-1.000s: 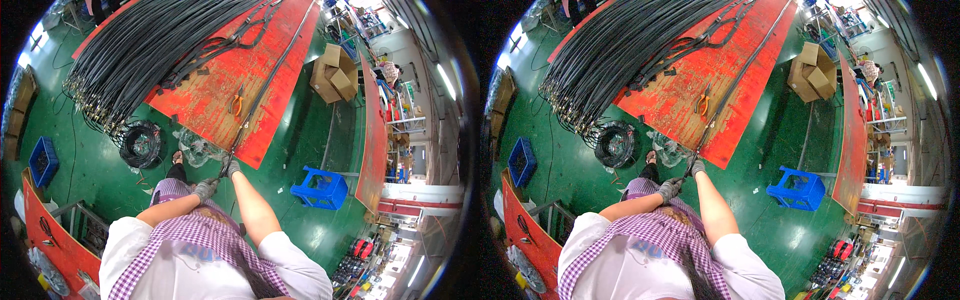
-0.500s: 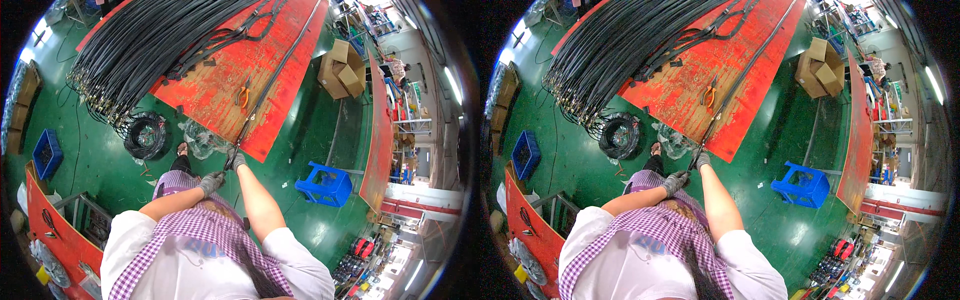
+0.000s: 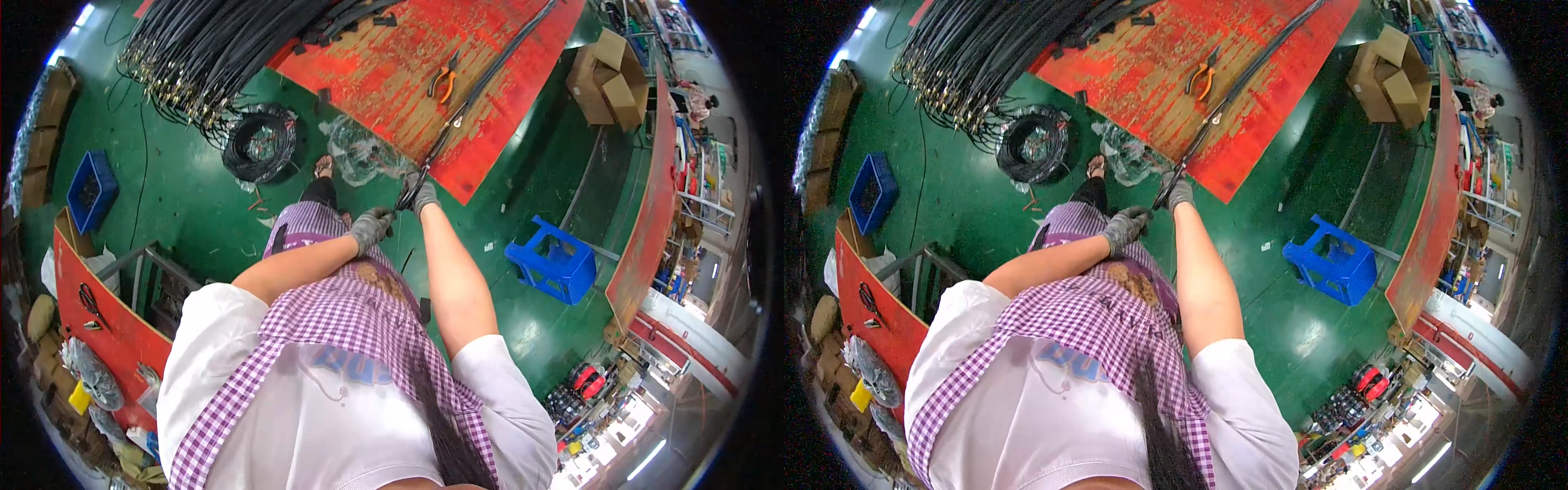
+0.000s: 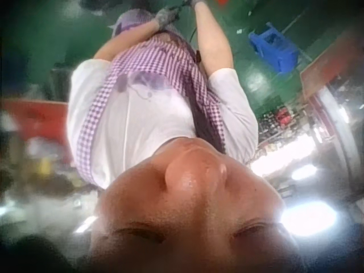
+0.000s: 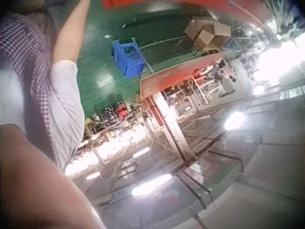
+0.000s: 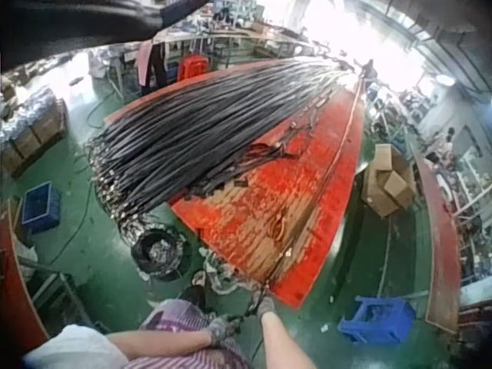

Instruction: The person strips the outer insulation from black cables using pliers and a knife, then cuts the cables to length. They repeat this process for multiple cables on a red workbench in a workshop.

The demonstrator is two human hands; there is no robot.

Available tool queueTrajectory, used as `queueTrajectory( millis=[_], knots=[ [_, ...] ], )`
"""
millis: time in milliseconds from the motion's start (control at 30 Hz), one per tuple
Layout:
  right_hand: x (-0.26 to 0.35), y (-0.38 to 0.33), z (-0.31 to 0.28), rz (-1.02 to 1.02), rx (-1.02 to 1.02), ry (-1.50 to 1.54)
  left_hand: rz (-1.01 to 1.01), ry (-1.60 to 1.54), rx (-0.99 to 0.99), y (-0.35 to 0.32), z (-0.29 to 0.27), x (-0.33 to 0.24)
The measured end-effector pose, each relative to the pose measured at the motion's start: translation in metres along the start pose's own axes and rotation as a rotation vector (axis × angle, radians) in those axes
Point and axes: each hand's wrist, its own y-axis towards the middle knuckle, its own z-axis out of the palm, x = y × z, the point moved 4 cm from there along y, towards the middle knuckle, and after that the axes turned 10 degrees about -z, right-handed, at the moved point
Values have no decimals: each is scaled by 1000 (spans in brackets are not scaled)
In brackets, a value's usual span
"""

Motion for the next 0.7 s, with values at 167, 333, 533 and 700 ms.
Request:
queueTrajectory(
  millis=[167,333,533,700],
  knots=[
    [-12,-2,-7,50,-11,52,-51,-79,21,-8,4,-7],
    [-27,16,-25,-110,-86,-282,-80,-125,53,-13,4,-13],
    [-2,-113,-71,-406,-11,-289,-63,-125,30,-17,-19,-20],
    [-45,-156,-111,-356,316,-496,-76,-136,13,-22,-26,-28]
  ],
)
